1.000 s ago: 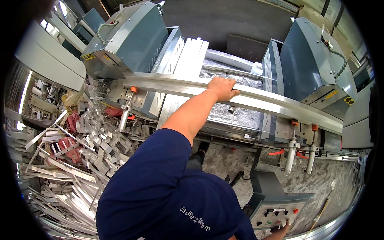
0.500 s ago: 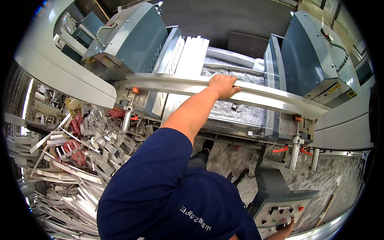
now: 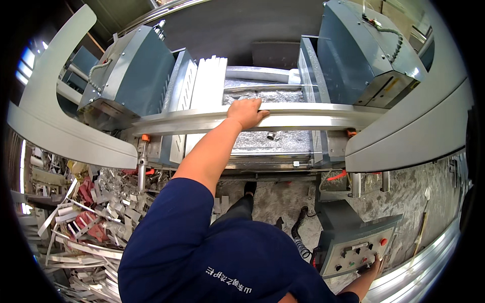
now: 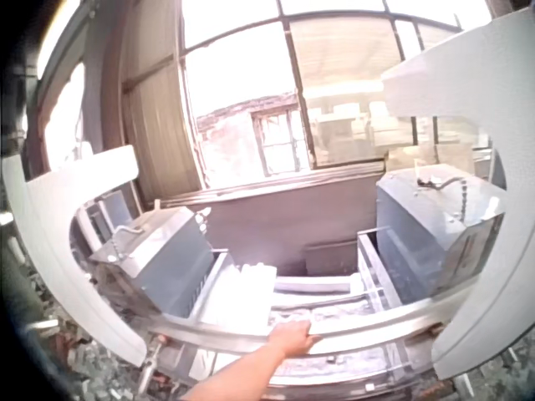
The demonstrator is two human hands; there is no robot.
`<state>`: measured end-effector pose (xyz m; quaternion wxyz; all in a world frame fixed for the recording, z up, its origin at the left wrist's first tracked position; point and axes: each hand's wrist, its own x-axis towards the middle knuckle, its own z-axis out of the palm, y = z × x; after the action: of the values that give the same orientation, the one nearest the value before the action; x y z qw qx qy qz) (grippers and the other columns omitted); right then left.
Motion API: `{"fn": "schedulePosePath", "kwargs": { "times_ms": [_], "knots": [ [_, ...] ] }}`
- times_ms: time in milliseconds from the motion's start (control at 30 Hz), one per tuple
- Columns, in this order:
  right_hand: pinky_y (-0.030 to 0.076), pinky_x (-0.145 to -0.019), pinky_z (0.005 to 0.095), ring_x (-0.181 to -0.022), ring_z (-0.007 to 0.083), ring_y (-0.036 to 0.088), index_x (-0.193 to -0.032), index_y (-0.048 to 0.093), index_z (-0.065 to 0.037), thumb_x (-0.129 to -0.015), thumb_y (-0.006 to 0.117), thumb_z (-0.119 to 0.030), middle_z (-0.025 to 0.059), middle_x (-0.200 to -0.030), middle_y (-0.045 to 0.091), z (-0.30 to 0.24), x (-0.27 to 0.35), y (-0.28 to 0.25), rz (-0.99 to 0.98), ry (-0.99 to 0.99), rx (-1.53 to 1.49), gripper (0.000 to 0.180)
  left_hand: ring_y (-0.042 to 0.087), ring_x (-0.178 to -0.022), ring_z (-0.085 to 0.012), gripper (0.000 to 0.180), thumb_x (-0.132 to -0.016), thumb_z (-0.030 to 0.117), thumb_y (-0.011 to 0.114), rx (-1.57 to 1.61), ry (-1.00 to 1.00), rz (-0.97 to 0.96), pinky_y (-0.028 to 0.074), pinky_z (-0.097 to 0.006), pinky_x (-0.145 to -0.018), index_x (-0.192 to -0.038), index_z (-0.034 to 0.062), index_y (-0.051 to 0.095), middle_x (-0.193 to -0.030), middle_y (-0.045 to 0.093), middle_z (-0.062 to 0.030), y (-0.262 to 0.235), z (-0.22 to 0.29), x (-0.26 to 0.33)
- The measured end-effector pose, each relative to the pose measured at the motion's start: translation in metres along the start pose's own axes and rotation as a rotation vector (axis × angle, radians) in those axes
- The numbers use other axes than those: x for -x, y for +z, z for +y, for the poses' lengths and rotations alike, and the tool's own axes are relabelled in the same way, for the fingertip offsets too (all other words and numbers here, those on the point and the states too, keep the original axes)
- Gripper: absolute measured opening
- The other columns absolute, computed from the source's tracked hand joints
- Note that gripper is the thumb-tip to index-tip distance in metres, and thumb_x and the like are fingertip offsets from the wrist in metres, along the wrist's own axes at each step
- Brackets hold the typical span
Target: The person repeatedly loads long aluminum profiles into a cutting machine, operates the controls to cut them, and removes the cut pieces. The person stacks the cut pieces on the machine table and continues the cycle with additional profiles.
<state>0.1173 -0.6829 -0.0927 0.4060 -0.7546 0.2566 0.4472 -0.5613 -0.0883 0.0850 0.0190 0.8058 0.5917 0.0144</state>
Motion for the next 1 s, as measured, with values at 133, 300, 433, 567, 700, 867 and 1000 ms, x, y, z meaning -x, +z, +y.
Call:
{"fn": "schedulePosePath", "kwargs": {
  "times_ms": [133,300,433,567,700,867,1000],
  "knots": [
    [0.014,-0.109,0.0680,-0.145,0.0442,0.020,-0.156,0.024,-0.013,-0.076,0.058,-0.073,0.0233,-0.161,0.015,-0.001,0.002,-0.021,0.034,0.061,-0.002,0.106,0.068,-0.090,-0.0266,0.048,-0.094,0.059,0.050,0.008,0.017,-0.001,0.054,-0.041,-0.078,-0.096,0.0126,0.061,-0.093,0.070,-0.0062,-0.002,0.006,-0.006],
    [0.019,-0.107,0.0662,-0.142,0.0413,0.026,-0.153,0.032,-0.021,-0.076,0.058,-0.072,0.0184,-0.159,0.022,0.002,0.012,0.001,0.009,-0.028,-0.031,0.096,0.068,-0.092,-0.0266,0.049,-0.094,0.059,0.050,0.005,-0.003,-0.013,0.053,-0.042,-0.080,-0.099,0.0121,0.062,-0.096,0.070,-0.0070,-0.001,0.001,-0.001],
    [0.026,-0.105,0.0652,-0.138,0.0397,0.032,-0.149,0.037,-0.021,-0.076,0.059,-0.071,0.0151,-0.157,0.028,0.003,0.021,0.003,-0.067,-0.007,-0.093,0.091,0.068,-0.095,-0.0265,0.051,-0.094,0.060,0.049,0.002,0.009,-0.027,0.053,-0.043,-0.081,-0.100,0.0110,0.062,-0.101,0.070,-0.0076,0.000,0.001,-0.002],
    [0.032,-0.104,0.0633,-0.135,0.0393,0.038,-0.148,0.037,-0.020,-0.078,0.062,-0.067,0.0163,-0.154,0.032,0.006,0.015,-0.018,-0.098,-0.013,-0.165,0.089,0.068,-0.095,-0.0266,0.051,-0.094,0.060,0.048,0.023,0.033,-0.037,0.053,-0.043,-0.081,-0.100,0.0111,0.061,-0.101,0.069,-0.0077,0.000,0.003,-0.006],
    [0.033,-0.104,0.0636,-0.135,0.0391,0.037,-0.149,0.036,-0.020,-0.078,0.062,-0.068,0.0161,-0.154,0.031,0.001,0.017,-0.002,-0.092,0.023,-0.162,0.089,0.068,-0.094,-0.0268,0.051,-0.095,0.060,0.047,0.006,0.020,-0.033,0.053,-0.043,-0.081,-0.101,0.0113,0.061,-0.101,0.069,-0.0078,-0.003,0.002,-0.001],
    [0.033,-0.103,0.0635,-0.135,0.0386,0.037,-0.150,0.034,-0.020,-0.078,0.060,-0.069,0.0157,-0.154,0.030,0.000,0.022,0.000,-0.075,0.042,-0.168,0.091,0.068,-0.094,-0.0267,0.051,-0.095,0.060,0.047,-0.005,0.022,-0.041,0.054,-0.042,-0.081,-0.101,0.0108,0.060,-0.101,0.069,-0.0079,-0.002,0.002,-0.002],
    [0.034,-0.102,0.0625,-0.135,0.0378,0.037,-0.151,0.033,-0.020,-0.078,0.059,-0.069,0.0154,-0.154,0.030,0.001,0.022,-0.002,-0.065,0.035,-0.148,0.091,0.068,-0.094,-0.0267,0.052,-0.095,0.060,0.047,-0.003,0.024,-0.047,0.054,-0.042,-0.081,-0.102,0.0103,0.060,-0.102,0.069,-0.0082,-0.001,0.002,-0.004]
  ]
}}
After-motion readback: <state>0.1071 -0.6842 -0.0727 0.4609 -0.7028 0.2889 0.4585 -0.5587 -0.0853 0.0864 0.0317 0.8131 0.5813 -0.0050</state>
